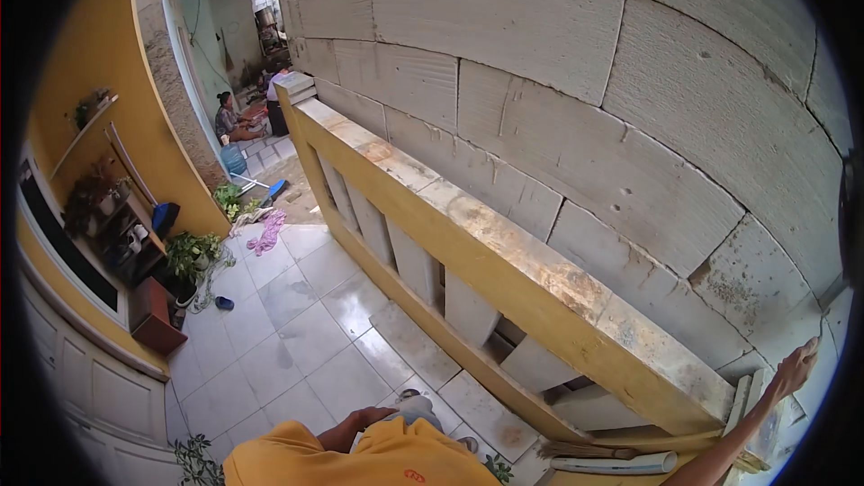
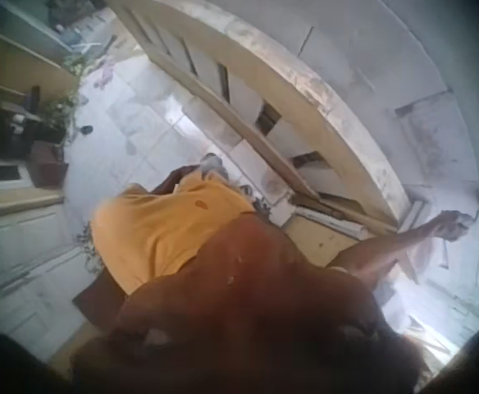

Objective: The person scrapes and smooths a concrete block wall using a trowel and moves concrete blocks by hand.

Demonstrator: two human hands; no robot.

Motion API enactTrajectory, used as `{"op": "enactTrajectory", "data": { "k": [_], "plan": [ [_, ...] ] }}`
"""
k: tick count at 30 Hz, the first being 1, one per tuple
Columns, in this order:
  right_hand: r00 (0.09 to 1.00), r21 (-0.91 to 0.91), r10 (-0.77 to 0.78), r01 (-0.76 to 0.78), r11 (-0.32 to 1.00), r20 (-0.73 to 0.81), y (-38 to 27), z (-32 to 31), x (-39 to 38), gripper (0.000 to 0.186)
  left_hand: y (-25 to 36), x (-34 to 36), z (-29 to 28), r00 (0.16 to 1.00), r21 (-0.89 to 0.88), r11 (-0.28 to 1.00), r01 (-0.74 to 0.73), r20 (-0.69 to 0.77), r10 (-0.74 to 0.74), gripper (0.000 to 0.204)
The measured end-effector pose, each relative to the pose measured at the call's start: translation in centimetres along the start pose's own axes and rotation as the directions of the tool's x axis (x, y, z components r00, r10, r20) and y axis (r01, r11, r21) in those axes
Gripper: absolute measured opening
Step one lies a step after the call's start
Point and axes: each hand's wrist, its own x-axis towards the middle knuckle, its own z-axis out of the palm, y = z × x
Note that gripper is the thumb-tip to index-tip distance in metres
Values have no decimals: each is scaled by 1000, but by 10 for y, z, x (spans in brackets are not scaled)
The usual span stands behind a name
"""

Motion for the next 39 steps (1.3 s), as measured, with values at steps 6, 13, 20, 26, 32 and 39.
{"op": "enactTrajectory", "data": {
  "k": [6, 13, 20, 26, 32, 39],
  "plan": [
    [981, 29, 195, -195, 980, -8, -53, 24, -69, 53, -42, -46, -25, 849, -473, 705, 527, 317, -422, 62],
    [819, 24, -405, 433, 901, 406, -301, 119, -261, 55, -41, 79, -179, 958, -237, 930, 282, 11, -288, 40],
    [414, 96, -725, 832, 547, 550, -471, 263, -389, 47, 10, 196, -341, 971, -426, 875, -229, -158, 177, 28],
    [692, -128, -688, 719, 683, 217, -650, 335, -329, 45, -137, 238, -433, 641, 537, 636, -555, -212, 738, 30],
    [-48, -94, -978, 993, -68, 204, -623, 351, -377, 27, -253, 217, -407, 646, 881, 377, -287, -112, 755, 17],
    [-66, -131, -988, 988, -85, 138, -601, 343, -362, 45, -193, 262, -402, 877, -98, 889, -446, -247, 413, 32]
  ]
}}
